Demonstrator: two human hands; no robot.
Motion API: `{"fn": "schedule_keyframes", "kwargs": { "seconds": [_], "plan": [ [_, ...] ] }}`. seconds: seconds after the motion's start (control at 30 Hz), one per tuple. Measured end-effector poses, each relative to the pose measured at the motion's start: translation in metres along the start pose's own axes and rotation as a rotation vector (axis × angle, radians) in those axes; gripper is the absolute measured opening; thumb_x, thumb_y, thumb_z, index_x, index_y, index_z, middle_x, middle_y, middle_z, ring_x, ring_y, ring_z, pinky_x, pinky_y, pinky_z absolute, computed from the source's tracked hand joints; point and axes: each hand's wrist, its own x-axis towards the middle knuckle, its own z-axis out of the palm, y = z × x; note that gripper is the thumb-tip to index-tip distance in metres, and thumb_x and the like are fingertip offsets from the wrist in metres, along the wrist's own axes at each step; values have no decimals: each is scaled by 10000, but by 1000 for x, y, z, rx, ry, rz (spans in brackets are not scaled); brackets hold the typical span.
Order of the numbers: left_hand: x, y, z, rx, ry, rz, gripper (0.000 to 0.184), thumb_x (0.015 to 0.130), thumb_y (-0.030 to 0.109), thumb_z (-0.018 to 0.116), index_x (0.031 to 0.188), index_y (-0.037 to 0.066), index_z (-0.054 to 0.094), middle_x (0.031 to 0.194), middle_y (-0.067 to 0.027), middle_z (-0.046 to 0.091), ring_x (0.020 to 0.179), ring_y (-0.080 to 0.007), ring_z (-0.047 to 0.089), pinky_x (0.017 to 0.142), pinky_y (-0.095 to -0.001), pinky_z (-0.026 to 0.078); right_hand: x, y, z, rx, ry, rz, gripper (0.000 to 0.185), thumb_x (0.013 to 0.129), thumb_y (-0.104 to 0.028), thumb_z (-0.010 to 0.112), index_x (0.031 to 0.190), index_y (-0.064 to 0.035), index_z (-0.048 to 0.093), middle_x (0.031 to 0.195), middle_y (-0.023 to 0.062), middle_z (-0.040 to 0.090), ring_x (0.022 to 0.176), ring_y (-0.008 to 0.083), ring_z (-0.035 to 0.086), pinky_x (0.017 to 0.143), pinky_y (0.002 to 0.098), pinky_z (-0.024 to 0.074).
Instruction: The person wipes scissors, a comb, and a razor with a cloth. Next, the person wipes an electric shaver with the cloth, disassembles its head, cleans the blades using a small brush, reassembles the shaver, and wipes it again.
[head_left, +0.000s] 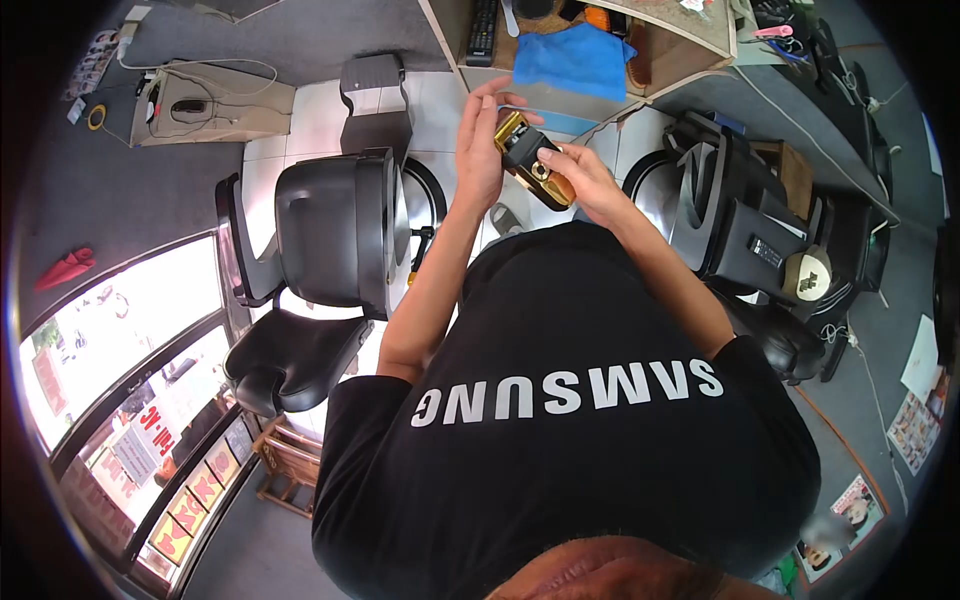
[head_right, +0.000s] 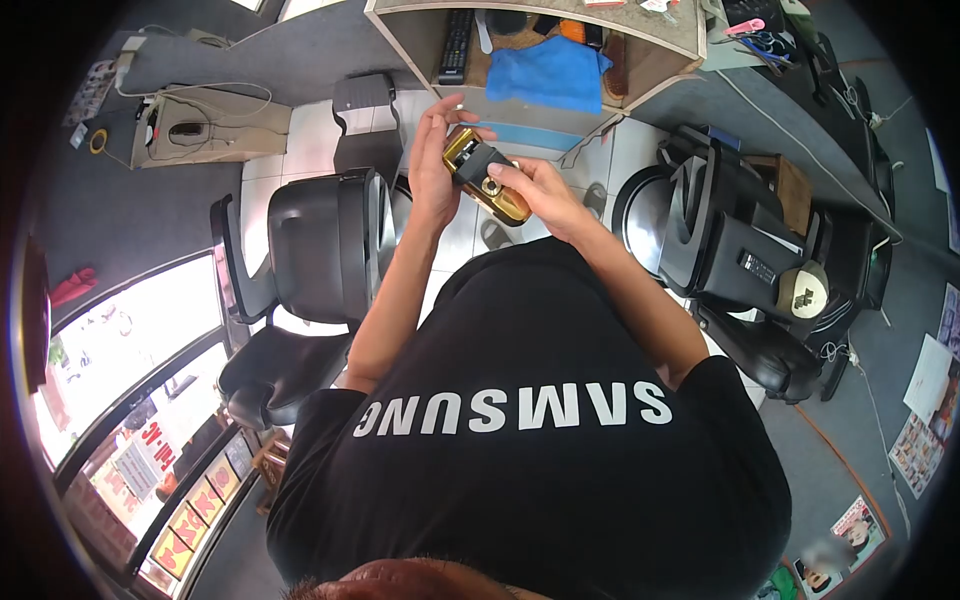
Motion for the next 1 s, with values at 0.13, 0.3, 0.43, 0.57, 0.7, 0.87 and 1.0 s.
{"fn": "schedule_keyframes", "kwargs": {
  "seconds": [0.13, 0.3, 0.43, 0.57, 0.7, 0.87, 1.0],
  "plan": [
    [8, 0, 12, 62, -46, 41, 456, 1152, 354, 336, 1402, 14, 509, 1021, -100, 635, 979, -209, 685, 886, -336, 549, -8, -16, 4, 166, 33, 9, 433, 1032, -376, 668, 1183, 30, 693, 1026, 44, 710, 917, 86, 653, 820, 252, 507],
    [25, 8, 21, -77, 102, 23, 435, 1131, 335, 397, 1372, 4, 543, 996, -95, 646, 954, -191, 646, 908, -333, 523, 4, -16, -26, 41, -55, 18, 432, 1025, -384, 683, 1158, 27, 698, 983, 30, 712, 869, 79, 650, 753, 262, 507],
    [39, 28, 16, -427, 78, -82, 484, 1106, 353, 480, 1380, -44, 507, 1013, -82, 609, 1008, -212, 587, 1054, -363, 434, 5, -35, -41, -233, 42, -137, 437, 988, -407, 726, 1105, 14, 701, 911, 59, 720, 767, 140, 654, 692, 319, 512],
    [45, 25, 32, -149, 134, -180, 494, 1122, 391, 506, 1345, -48, 543, 1048, -60, 625, 1020, -178, 571, 1037, -331, 426, 0, -75, -48, -777, 204, -565, 495, 879, -402, 824, 1108, 14, 685, 895, 189, 699, 756, 340, 669, 704, 406, 525],
    [44, 6, 58, 237, 124, -104, 442, 1104, 423, 562, 1113, -1, 685, 943, -10, 631, 895, -89, 508, 873, -279, 443, 3, -84, -61, -827, 214, -691, 432, 884, -340, 837, 1079, 7, 671, 877, 163, 696, 751, 289, 671, 711, 385, 535],
    [45, -9, 83, 684, 204, 112, 443, 1110, 405, 548, 1106, -19, 676, 886, -63, 673, 822, -136, 584, 771, -307, 482, 3, -91, -81, -910, 218, -714, 432, 840, -338, 843, 1050, -1, 674, 876, 176, 707, 787, 360, 700, 722, 434, 551],
    [45, -8, 108, 947, 215, 204, 431, 1118, 382, 509, 1097, -15, 674, 826, -158, 693, 747, -263, 664, 719, -378, 517, 7, -88, -95, -867, 224, -723, 400, 840, -325, 838, 1009, -6, 665, 841, 188, 695, 772, 369, 698, 697, 441, 543]
  ]
}}
